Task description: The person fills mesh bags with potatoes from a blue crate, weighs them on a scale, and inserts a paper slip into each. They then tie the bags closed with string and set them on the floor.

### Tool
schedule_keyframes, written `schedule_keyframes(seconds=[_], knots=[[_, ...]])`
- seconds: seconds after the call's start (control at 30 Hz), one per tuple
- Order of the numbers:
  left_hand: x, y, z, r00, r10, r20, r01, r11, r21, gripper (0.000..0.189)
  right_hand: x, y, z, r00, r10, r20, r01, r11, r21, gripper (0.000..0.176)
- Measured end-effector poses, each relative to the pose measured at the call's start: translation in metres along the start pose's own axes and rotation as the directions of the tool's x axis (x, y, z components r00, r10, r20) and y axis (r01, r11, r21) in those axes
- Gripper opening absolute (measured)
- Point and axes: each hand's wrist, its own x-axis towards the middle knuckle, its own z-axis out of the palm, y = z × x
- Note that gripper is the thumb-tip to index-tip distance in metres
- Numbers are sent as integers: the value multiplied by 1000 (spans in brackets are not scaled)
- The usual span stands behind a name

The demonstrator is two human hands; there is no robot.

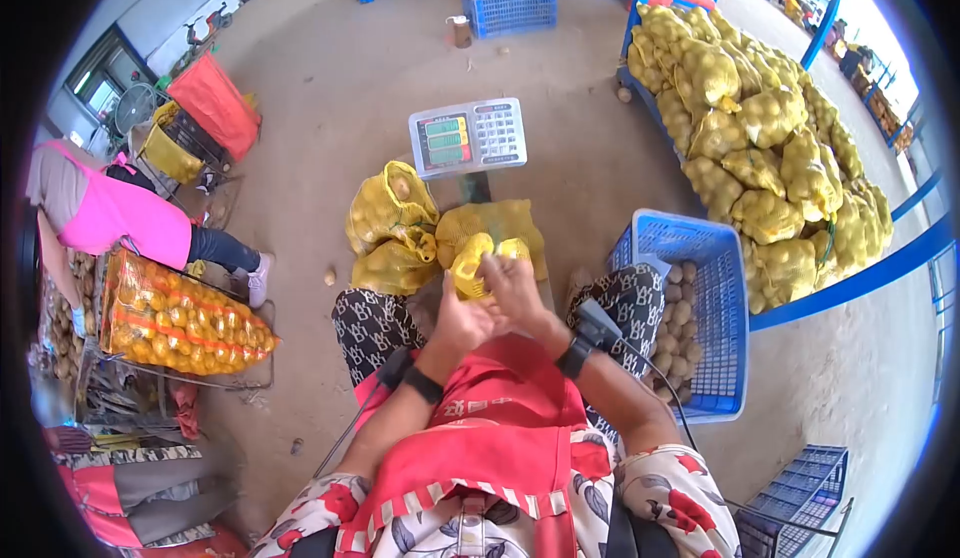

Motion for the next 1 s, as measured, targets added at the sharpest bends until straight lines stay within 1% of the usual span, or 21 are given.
schedule_keyframes(seconds=[0.03, 0.07, 0.1, 0.27, 0.3, 0.33, 0.37, 0.4, 0.43, 0.47, 0.5, 0.57, 0.6, 0.67, 0.7, 0.73, 0.77, 0.8, 0.83, 0.9, 1.0], knots=[[33, 5, -23, 971, 193, 140, -193, 981, -11, 74, -15, 3, 5, 963, -243, 112, 264, 934, -240, 30], [49, 8, -36, 886, 373, 276, -376, 926, -43, 78, -29, -2, 9, 967, -233, 102, 251, 939, -235, 30], [29, -1, -22, 801, 546, 247, -581, 809, 95, 71, -41, -16, 10, 942, -291, 166, 318, 933, -166, 29], [70, 24, -33, 908, 286, 306, -329, 939, 97, 33, -78, -41, -19, 896, -267, 356, 301, 953, -42, 19], [70, 32, -31, 930, 34, 366, -43, 999, 16, 34, -82, -43, -26, 934, -166, 317, 192, 980, -54, 25], [71, 36, -29, 874, -204, 441, 251, 967, -50, 35, -84, -45, -31, 958, -65, 279, 85, 995, -60, 32], [72, 29, -29, 949, 254, 185, -298, 914, 274, 20, -85, -51, -37, 973, 156, 168, -176, 979, 107, 33], [75, 31, -32, 951, 247, 184, -293, 911, 290, 20, -81, -48, -42, 976, 154, 152, -172, 978, 114, 33], [79, 33, -37, 965, 248, 80, -261, 919, 295, 17, -76, -42, -49, 913, 409, -14, -372, 843, 390, 32], [84, 36, -43, 968, 249, -28, -229, 927, 296, 15, -70, -36, -52, 747, 659, -88, -452, 601, 660, 30], [82, 37, -40, 969, 245, -37, -222, 924, 312, 15, -63, -24, -53, 743, 662, -93, -443, 592, 673, 30], [72, 34, -27, 981, 167, -102, -97, 866, 491, 24, -52, 13, -47, 575, 795, -195, -443, 503, 742, 25], [68, 34, -25, 981, 132, -141, -29, 821, 571, 30, -49, 36, -40, 568, 801, -192, -435, 490, 756, 25], [64, 35, -21, 943, 262, -205, -48, 716, 697, 36, -41, 78, -25, 404, 907, -123, -546, 347, 763, 28], [55, 30, -6, 848, 505, -163, 111, 132, 985, 32, -37, 88, -17, 401, 908, -121, -537, 339, 772, 28], [48, 26, 7, 762, 646, 40, 353, -466, 811, 30, -32, 92, -8, 346, 935, -82, -586, 284, 759, 27], [43, 24, 18, 765, 643, 38, 358, -473, 805, 30, -28, 97, 0, 287, 957, -44, -634, 225, 740, 27], [37, 25, 28, 798, 598, 72, 392, -607, 691, 27, -24, 96, 2, 282, 959, -41, -631, 218, 745, 27], [35, 26, 32, 832, 547, 92, 412, -721, 557, 24, -22, 95, 4, 333, 941, -62, -614, 266, 743, 26], [37, 28, 31, 836, 538, 110, 423, -758, 496, 23, -19, 98, 3, 409, 912, -34, -639, 313, 702, 24], [33, 28, 38, 856, 502, 122, 404, -798, 447, 24, -19, 103, 6, 413, 909, -60, -662, 345, 665, 23]])
